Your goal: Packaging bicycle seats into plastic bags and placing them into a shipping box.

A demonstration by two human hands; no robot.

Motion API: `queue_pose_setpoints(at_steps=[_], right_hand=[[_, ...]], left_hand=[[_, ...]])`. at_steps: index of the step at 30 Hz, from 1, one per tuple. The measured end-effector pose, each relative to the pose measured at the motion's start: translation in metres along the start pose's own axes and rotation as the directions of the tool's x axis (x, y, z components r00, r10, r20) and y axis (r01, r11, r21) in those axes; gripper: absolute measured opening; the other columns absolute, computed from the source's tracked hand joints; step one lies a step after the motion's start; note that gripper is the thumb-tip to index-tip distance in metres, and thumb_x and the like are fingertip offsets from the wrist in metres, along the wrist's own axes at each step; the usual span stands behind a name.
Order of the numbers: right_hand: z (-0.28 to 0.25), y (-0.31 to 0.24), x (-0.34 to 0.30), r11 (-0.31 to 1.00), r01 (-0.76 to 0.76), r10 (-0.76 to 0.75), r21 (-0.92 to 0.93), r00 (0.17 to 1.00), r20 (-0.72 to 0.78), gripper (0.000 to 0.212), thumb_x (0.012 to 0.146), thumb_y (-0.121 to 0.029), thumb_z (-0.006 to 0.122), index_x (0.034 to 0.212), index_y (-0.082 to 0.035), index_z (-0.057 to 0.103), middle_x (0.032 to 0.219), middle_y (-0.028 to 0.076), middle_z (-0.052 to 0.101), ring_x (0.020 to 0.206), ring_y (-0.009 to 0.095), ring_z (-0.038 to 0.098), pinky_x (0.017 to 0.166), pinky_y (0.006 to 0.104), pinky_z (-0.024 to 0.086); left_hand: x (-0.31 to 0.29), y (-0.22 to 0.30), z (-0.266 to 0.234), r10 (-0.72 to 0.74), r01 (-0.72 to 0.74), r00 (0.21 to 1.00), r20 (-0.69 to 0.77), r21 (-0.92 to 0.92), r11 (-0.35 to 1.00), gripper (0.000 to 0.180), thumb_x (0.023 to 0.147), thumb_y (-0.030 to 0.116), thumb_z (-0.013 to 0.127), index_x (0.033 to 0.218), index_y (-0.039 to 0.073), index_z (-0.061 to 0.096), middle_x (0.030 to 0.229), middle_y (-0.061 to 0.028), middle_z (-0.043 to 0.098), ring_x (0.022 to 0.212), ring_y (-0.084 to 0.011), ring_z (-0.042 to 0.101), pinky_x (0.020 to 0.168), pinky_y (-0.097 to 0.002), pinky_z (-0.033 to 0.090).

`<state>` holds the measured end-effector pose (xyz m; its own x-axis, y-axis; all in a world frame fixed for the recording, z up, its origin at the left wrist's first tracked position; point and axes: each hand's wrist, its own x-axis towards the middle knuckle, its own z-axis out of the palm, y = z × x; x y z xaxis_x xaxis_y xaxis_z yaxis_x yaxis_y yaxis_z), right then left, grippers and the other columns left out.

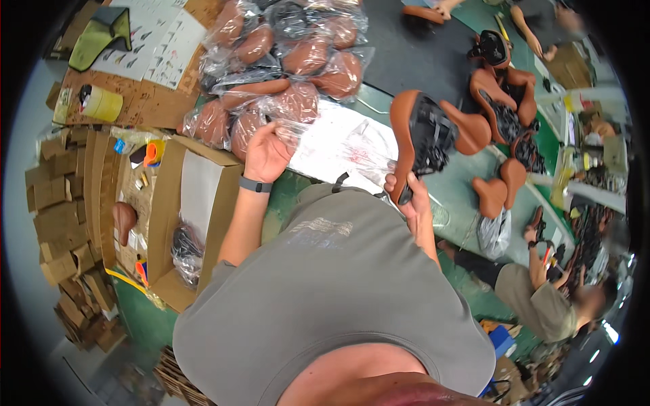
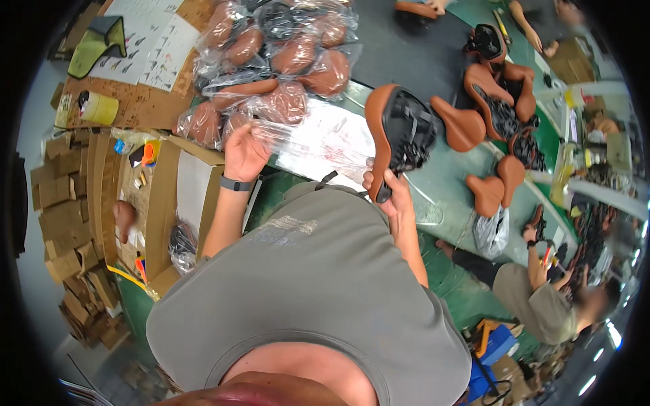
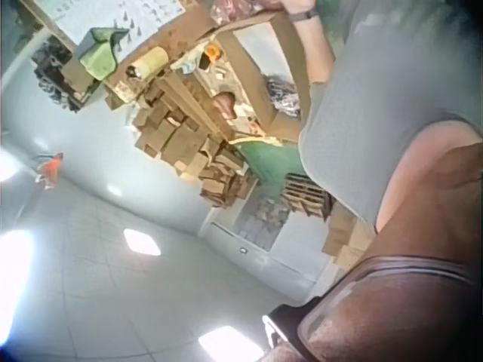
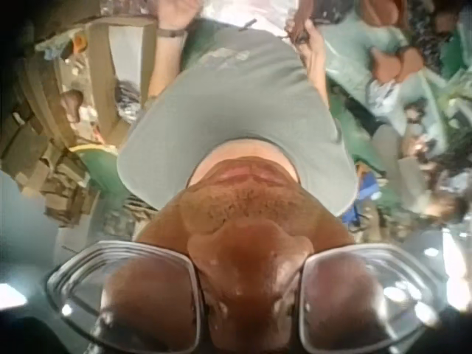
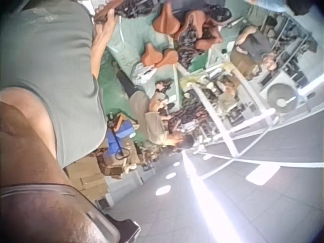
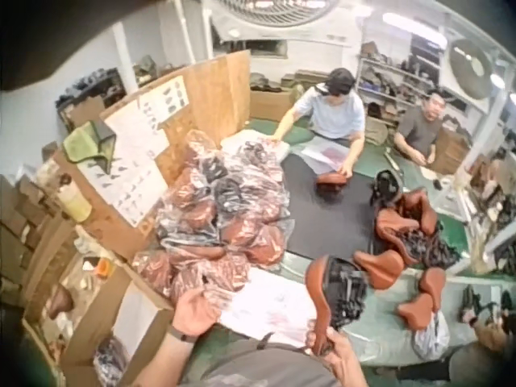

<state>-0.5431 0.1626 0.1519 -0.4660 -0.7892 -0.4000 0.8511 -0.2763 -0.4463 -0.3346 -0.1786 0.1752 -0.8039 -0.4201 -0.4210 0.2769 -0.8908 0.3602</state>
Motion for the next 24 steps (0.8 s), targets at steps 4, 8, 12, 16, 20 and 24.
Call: queue_pose_setpoints(at_steps=[4,8,12,16,20,24], right_hand=[[0.021,0.005,0.051,0.655,0.181,-0.029,-0.734,0.976,0.214,0.089,0.080,-0.008,0.091,0.157,0.002,0.049,0.126,0.016,0.072,0.110,0.033,0.073,0.091,0.0448,0.059],[0.100,0.030,0.096,-0.133,-0.007,-0.234,-0.991,0.972,0.024,0.111,0.083,-0.002,0.088,0.175,-0.010,0.028,0.125,0.020,0.078,0.109,0.038,0.078,0.094,0.0446,0.060],[0.099,0.034,0.160,0.803,-0.137,0.063,-0.580,0.987,-0.145,0.087,0.088,-0.006,0.089,0.161,-0.002,0.043,0.120,0.011,0.074,0.096,0.019,0.074,0.081,0.0346,0.063],[0.109,0.021,0.166,0.370,0.411,0.068,-0.834,0.883,0.465,0.099,0.093,-0.022,0.091,0.174,-0.010,0.035,0.143,0.012,0.068,0.117,0.018,0.067,0.104,0.0399,0.058],[0.051,-0.053,0.139,0.322,0.195,-0.041,-0.927,0.981,0.192,0.074,0.097,-0.024,0.088,0.162,-0.008,0.056,0.155,0.011,0.063,0.133,0.025,0.065,0.112,0.0424,0.054],[-0.151,-0.131,0.097,0.851,0.008,-0.453,-0.525,0.518,-0.726,0.105,0.093,-0.031,0.089,0.172,-0.004,0.026,0.152,0.022,0.058,0.135,0.034,0.062,0.110,0.0480,0.055]], left_hand=[[0.023,0.023,-0.005,-0.031,0.104,0.992,-0.126,0.633,0.767,0.022,0.111,0.025,0.069,0.116,0.005,0.078,0.086,0.0076,0.062,0.075,-0.0055,0.059,0.069,-0.0267,0.052],[0.025,0.015,0.078,0.204,-0.527,0.849,0.488,0.748,0.403,0.026,0.108,0.022,0.074,0.101,-0.003,0.078,0.075,0.0014,0.058,0.068,-0.0115,0.053,0.062,-0.0320,0.044],[0.026,0.004,0.007,-0.049,-0.255,0.934,0.353,0.760,0.598,0.024,0.105,0.023,0.074,0.098,0.000,0.077,0.080,0.0015,0.067,0.075,-0.0118,0.059,0.069,-0.0335,0.047],[0.056,-0.002,0.010,0.403,-0.374,0.899,0.172,0.781,0.500,0.052,0.108,0.029,0.072,0.150,0.001,0.062,0.137,-0.0123,0.070,0.131,-0.0255,0.063,0.116,-0.0416,0.047],[0.169,0.076,-0.035,0.296,-0.239,0.932,-0.210,0.262,0.935,0.046,0.111,0.028,0.065,0.150,0.003,0.063,0.150,-0.0111,0.067,0.132,-0.0284,0.065,0.113,-0.0443,0.056],[0.223,0.159,-0.139,0.544,-0.481,0.827,-0.143,0.321,0.816,0.042,0.109,0.016,0.068,0.148,0.002,0.062,0.141,-0.0127,0.071,0.124,-0.0271,0.069,0.105,-0.0408,0.061]])
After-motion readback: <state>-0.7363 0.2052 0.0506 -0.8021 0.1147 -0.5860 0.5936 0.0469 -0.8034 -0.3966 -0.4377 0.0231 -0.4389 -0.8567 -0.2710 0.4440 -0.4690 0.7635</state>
